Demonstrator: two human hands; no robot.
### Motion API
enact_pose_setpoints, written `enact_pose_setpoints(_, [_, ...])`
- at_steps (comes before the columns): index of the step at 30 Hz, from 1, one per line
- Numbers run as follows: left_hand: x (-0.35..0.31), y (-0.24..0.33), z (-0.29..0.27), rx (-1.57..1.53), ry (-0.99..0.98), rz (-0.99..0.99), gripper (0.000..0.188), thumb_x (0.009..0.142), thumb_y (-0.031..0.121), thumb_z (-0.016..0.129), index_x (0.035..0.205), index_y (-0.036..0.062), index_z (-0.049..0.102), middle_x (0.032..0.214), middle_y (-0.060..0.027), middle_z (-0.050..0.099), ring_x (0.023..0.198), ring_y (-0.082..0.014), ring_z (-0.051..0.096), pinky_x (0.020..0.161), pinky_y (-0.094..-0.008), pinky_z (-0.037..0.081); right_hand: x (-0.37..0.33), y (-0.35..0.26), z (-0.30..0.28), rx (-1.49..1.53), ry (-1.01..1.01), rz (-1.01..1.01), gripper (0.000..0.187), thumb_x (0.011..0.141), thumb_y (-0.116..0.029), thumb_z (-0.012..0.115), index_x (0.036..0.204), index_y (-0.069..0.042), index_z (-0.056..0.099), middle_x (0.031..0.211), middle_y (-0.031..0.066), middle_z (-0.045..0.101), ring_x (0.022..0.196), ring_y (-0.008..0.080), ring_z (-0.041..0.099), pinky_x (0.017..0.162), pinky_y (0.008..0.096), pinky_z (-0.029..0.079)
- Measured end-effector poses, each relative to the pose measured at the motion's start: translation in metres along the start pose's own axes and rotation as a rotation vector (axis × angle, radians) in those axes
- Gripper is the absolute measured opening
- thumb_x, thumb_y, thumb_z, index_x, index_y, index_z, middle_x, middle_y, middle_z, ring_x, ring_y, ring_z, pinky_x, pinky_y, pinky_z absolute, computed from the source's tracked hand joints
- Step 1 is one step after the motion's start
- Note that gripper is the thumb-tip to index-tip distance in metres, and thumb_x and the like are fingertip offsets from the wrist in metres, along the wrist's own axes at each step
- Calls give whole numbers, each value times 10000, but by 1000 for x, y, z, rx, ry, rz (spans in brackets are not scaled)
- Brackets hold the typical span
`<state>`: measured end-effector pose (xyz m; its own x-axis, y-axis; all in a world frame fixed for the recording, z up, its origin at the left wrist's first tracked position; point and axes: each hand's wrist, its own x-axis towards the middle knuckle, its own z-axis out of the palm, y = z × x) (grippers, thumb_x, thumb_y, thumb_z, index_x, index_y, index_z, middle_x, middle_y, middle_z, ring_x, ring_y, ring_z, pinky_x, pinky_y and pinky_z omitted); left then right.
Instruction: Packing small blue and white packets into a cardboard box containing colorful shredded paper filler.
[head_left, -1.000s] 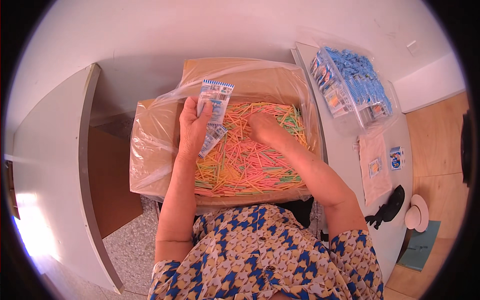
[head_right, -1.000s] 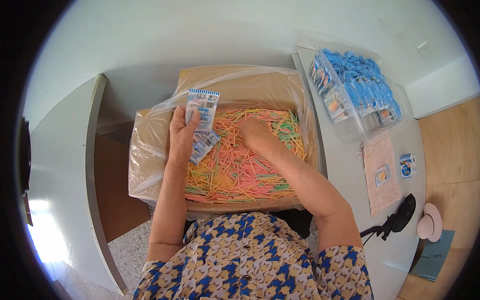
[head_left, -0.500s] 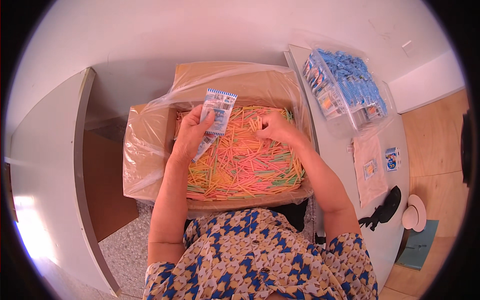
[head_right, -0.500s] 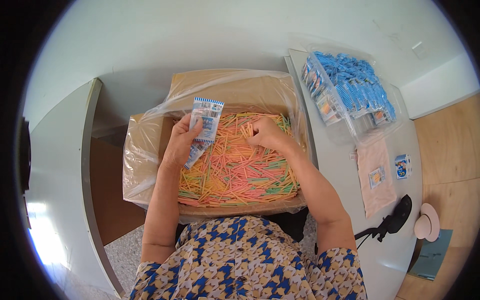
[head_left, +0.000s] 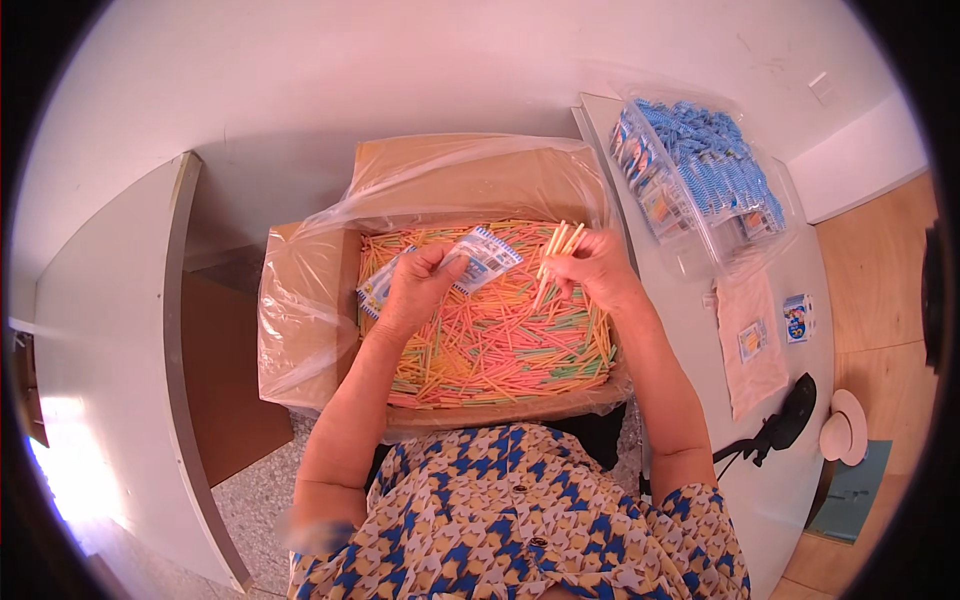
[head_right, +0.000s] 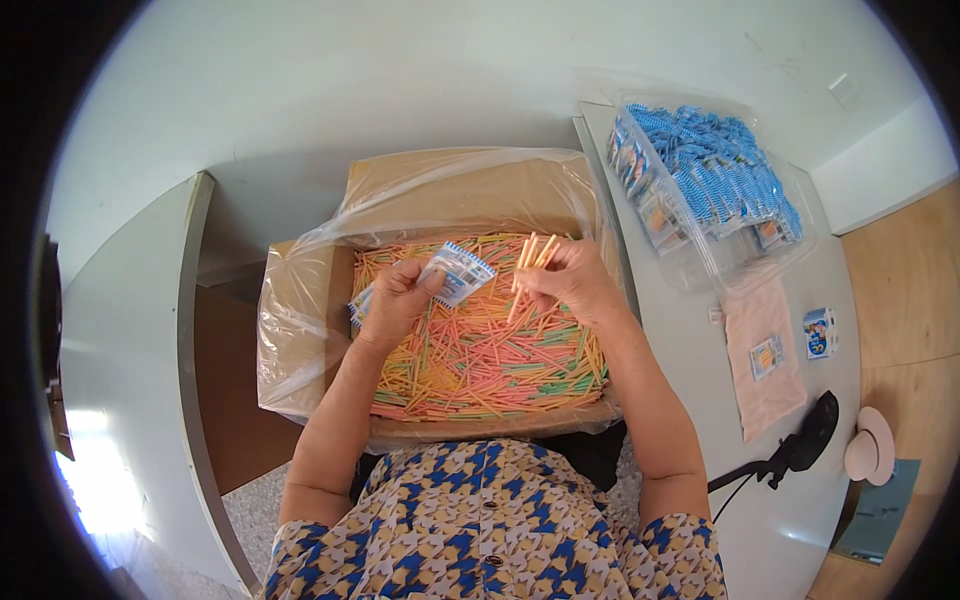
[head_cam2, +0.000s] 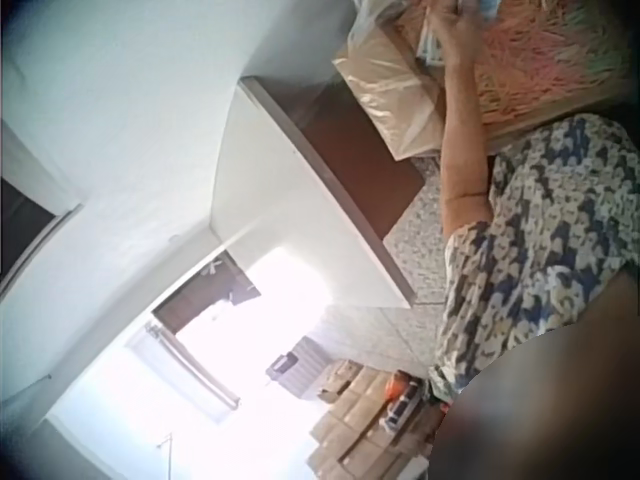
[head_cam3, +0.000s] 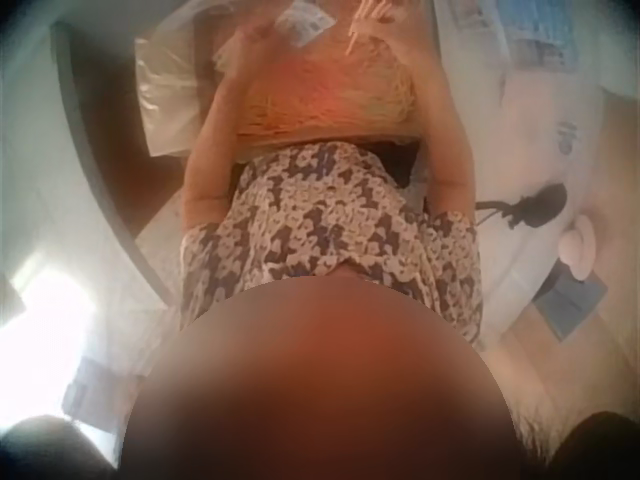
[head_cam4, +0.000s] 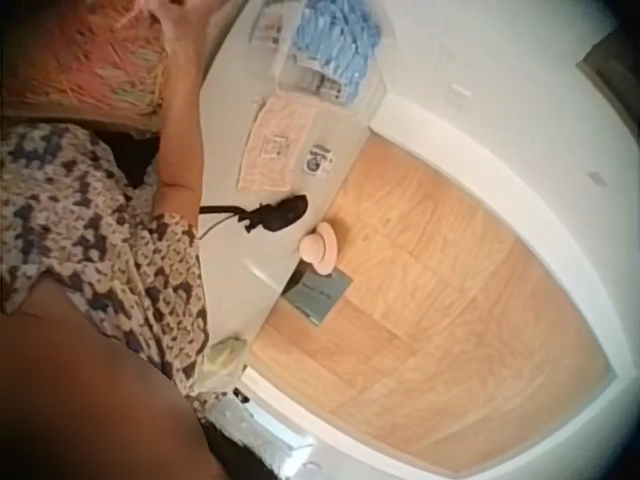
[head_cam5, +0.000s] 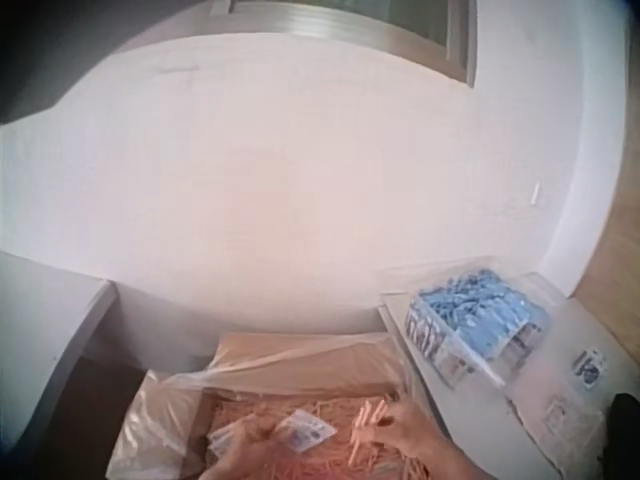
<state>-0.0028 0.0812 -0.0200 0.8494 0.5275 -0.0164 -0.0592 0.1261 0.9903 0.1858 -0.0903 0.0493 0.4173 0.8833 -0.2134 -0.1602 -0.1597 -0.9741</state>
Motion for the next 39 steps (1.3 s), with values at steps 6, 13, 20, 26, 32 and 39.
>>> enact_pose_setpoints(6, [1, 7, 5, -70, -94, -84, 186, 956, 127, 564, 1098, 25, 631, 938, 26, 656, 862, -39, 569, 765, -230, 477, -32, 55, 9, -684, -93, -263, 227, 795, -124, 705, 664, 16, 585, 570, 101, 565, 492, 90, 548, 436, 311, 411])
enact_pose_setpoints(13, [-4, 0, 0, 75, -92, 16, 163, 953, 135, 572, 1036, 20, 653, 928, 11, 659, 828, -54, 590, 746, -238, 493, -49, 52, 18, -886, -163, -381, 224, 806, -81, 673, 659, 9, 530, 615, 118, 548, 510, 110, 522, 451, 323, 411])
enact_pose_setpoints(20, [-4, 0, 5, -211, -52, 47, 128, 946, 99, 569, 906, 3, 644, 852, 18, 636, 765, -52, 570, 705, -238, 489, -42, -29, 23, 3, 72, -87, 107, 826, -78, 681, 823, 24, 651, 715, 85, 657, 544, 93, 590, 455, 204, 459])
enact_pose_setpoints(26, [0, -5, 3, -39, -101, -76, 165, 959, 133, 554, 1022, 17, 654, 947, -29, 684, 834, -81, 621, 752, -253, 512, -51, 1, 23, -308, -75, -32, 68, 810, -47, 668, 768, -6, 631, 671, 17, 615, 556, 72, 547, 477, 220, 433])
enact_pose_setpoints(32, [-6, -7, 1, -122, -81, 30, 130, 944, 100, 571, 1011, 24, 653, 952, -35, 685, 812, -91, 625, 733, -269, 519, -75, 29, 32, -596, -148, -105, 112, 782, -3, 682, 725, 9, 587, 674, 22, 579, 667, 66, 546, 569, 251, 434])
enact_pose_setpoints(39, [-2, -6, 6, -318, -68, -7, 45, 879, 16, 637, 904, 18, 674, 911, -36, 689, 810, -95, 627, 753, -277, 522, -70, -4, 24, -233, -26, 17, 35, 791, -17, 662, 799, 10, 641, 703, 35, 605, 559, 101, 586, 460, 217, 445])
